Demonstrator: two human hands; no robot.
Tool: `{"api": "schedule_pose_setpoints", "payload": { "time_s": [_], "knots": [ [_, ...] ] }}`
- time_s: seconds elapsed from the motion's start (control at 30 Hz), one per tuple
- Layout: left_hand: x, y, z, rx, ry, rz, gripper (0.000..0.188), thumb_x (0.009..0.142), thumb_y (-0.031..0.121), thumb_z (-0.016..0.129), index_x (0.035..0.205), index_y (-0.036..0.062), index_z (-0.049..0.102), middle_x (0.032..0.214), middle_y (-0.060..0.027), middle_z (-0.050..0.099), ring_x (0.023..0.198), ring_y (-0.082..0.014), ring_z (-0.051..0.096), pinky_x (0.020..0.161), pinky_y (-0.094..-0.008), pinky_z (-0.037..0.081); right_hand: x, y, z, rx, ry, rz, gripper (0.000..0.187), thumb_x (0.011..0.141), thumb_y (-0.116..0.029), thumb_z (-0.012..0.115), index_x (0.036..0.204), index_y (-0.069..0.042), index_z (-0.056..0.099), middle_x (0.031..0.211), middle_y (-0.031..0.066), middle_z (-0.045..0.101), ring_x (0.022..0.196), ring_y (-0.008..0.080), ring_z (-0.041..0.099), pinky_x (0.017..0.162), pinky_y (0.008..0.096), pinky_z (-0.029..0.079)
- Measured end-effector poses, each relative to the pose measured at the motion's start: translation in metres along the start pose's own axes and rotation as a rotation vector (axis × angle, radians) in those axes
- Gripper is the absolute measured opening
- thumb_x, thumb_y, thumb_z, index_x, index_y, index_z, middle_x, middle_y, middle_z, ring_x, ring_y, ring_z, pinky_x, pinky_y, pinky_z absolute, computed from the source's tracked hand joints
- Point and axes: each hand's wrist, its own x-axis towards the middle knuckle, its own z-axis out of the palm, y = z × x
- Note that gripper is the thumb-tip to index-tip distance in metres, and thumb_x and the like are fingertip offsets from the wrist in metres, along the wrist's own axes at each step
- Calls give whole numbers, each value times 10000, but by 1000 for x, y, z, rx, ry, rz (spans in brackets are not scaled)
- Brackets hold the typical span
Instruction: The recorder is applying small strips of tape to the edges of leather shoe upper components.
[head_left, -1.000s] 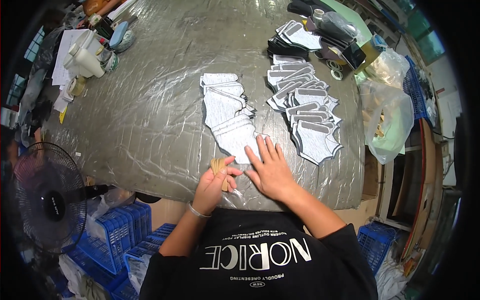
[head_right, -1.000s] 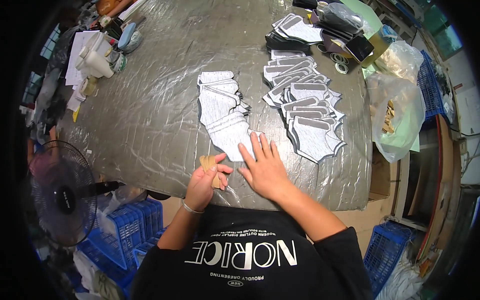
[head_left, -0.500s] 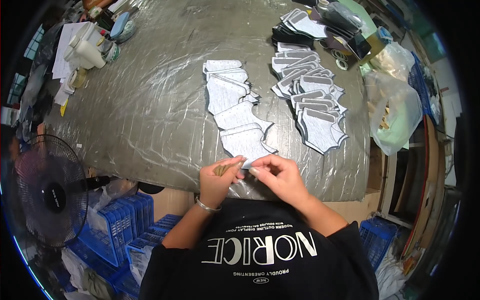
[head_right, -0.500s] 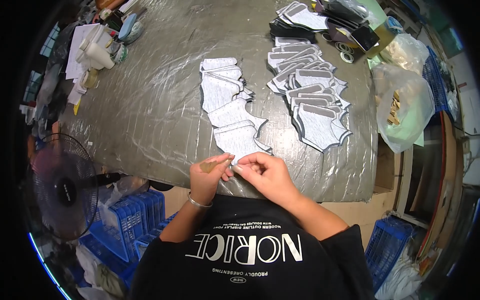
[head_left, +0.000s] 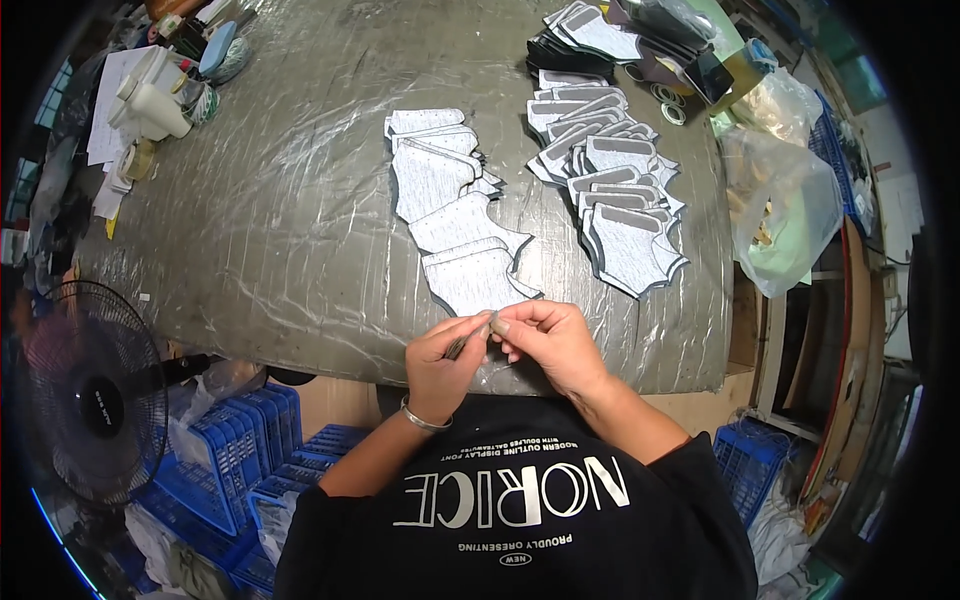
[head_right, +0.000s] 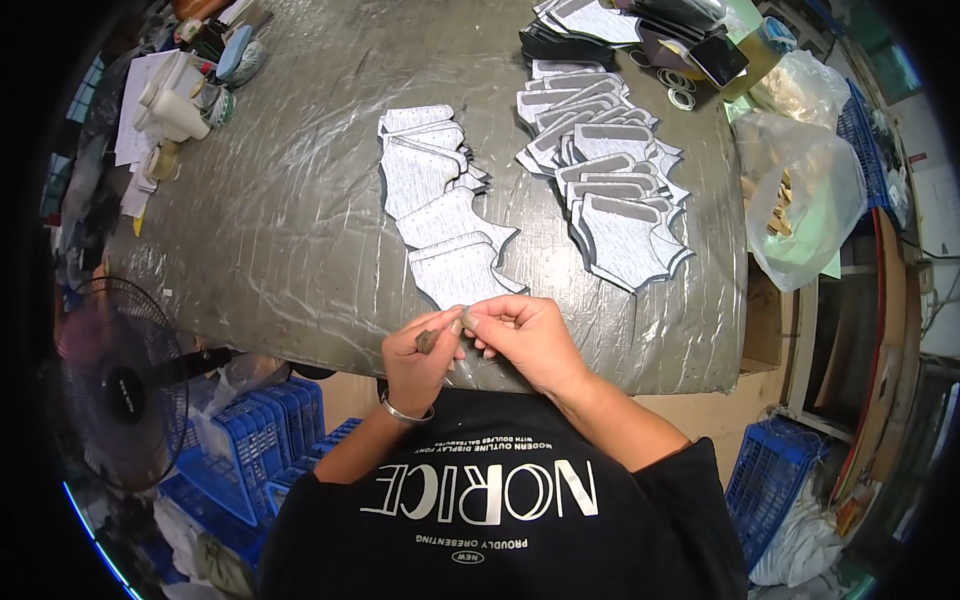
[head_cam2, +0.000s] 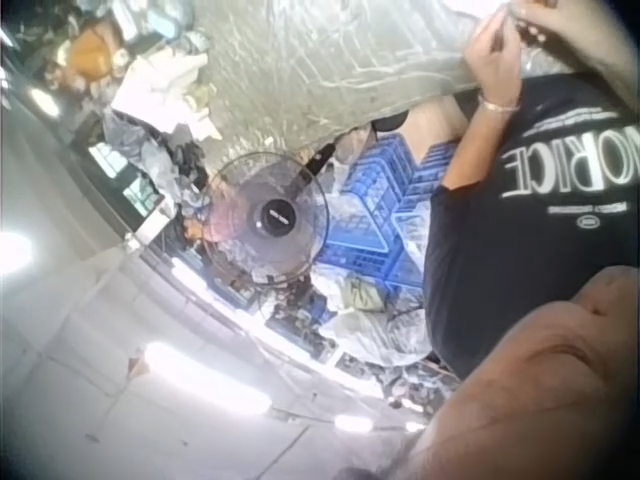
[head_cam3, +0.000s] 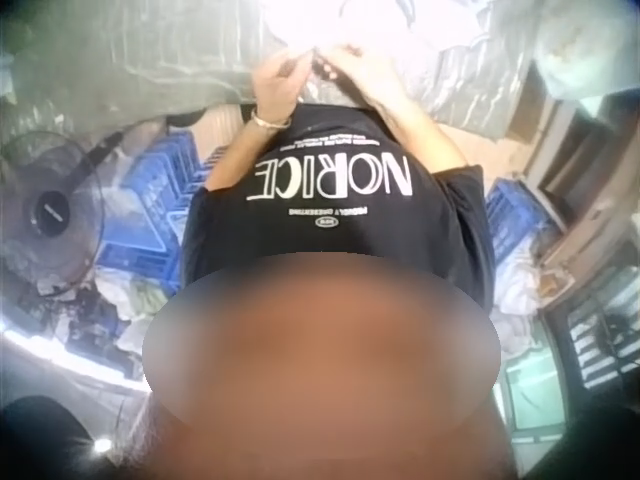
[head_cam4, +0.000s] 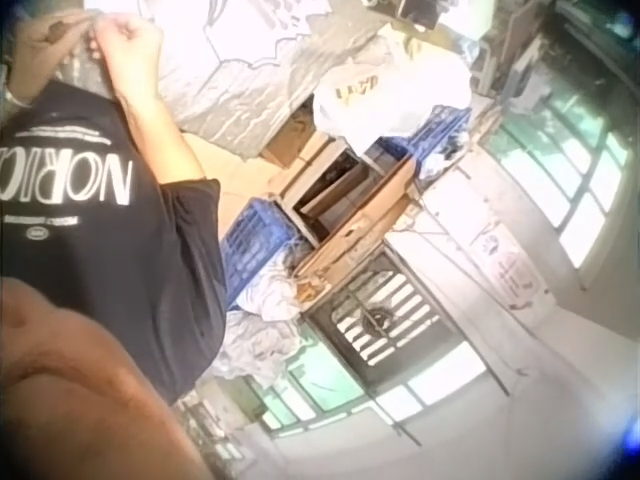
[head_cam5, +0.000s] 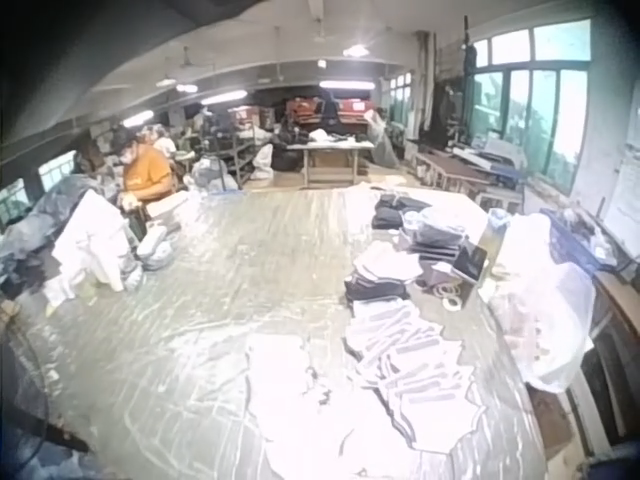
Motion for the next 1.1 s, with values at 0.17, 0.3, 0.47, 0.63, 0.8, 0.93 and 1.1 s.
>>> {"api": "schedule_pose_setpoints", "payload": {
  "time_s": [0.17,0.3,0.47,0.63,0.8,0.93,1.1],
  "knots": [
    [4,-9,-1,139,61,275,324,771,-85,674,1086,-6,687,1020,-150,699,894,-196,688,742,-261,540,-1,-5,4,20,9,23,159,904,-86,653,991,45,682,832,73,681,652,83,593,602,206,489],
    [6,-7,-1,319,56,522,331,780,-94,656,1094,8,678,1026,-161,686,890,-239,685,773,-282,534,0,-4,3,34,6,30,154,909,-91,647,982,43,669,817,69,672,648,85,590,596,207,485],
    [9,-3,-6,281,2,554,359,802,-80,658,1146,20,655,1015,-139,664,814,-214,674,742,-258,527,2,1,-6,45,1,30,131,907,-87,634,956,33,657,807,63,660,643,83,585,593,205,478],
    [13,13,-17,54,-401,80,277,871,-50,609,1135,21,657,955,-101,629,772,-140,602,661,-241,483,-6,4,-19,129,-142,151,113,903,-98,595,925,10,618,850,63,653,679,90,605,586,219,520],
    [18,6,-9,125,-260,424,150,849,-21,658,989,15,700,954,-101,641,768,-136,610,669,-246,488,-28,7,-48,314,176,-34,52,900,-34,546,912,12,566,872,146,669,714,183,677,632,300,597],
    [11,6,-12,-111,-187,20,105,833,-22,672,934,-10,699,923,-79,648,720,-115,599,635,-243,481,-64,-8,-130,239,498,-406,23,907,-47,562,910,-24,565,795,125,648,678,176,640,647,316,578],
    [20,2,-5,-210,-8,-318,121,886,41,631,968,-45,655,628,-14,560,454,-51,433,413,-198,314,-133,-14,-271,-324,1093,-402,129,919,-48,577,1025,24,586,908,110,650,778,151,646,723,291,553]
  ]
}}
